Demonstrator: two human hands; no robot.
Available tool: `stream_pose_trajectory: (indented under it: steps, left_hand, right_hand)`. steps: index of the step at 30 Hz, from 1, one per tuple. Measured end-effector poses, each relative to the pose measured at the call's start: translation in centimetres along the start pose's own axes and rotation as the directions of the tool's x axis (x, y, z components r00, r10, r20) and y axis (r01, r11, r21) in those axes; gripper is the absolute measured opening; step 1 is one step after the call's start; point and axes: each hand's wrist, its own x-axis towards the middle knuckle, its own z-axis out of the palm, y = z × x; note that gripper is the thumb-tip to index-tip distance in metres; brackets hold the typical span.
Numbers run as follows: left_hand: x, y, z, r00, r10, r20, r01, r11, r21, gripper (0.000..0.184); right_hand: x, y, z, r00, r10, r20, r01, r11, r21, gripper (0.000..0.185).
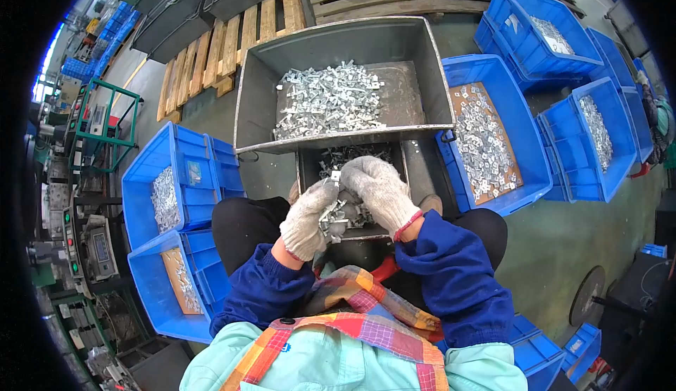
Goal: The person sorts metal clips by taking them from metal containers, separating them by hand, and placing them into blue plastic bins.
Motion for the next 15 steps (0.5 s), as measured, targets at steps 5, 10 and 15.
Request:
stream_pose_trajectory:
  steps: [5,10,15]
  left_hand:
    - [-0.5,0.9,0.7,0.999,-0.013,0.051,0.020,0.989,-0.144,0.042]
    - [-0.6,0.5,-0.2,0.999,-0.033,0.019,0.035,0.994,-0.099,0.049]
    - [-0.7,0.7,0.3,0.995,-0.081,0.058,0.088,0.987,-0.135,0.057]
  right_hand:
    - [1.9,2.1,-1.6,0.982,-0.186,-0.020,0.167,0.822,0.545,0.022]
    - [2.2,0.1,-2.2,0.961,-0.270,0.059,0.127,0.622,0.773,0.025]
    - [2.0,-1.4,-2.0,0.999,-0.017,0.036,0.004,0.941,0.338,0.028]
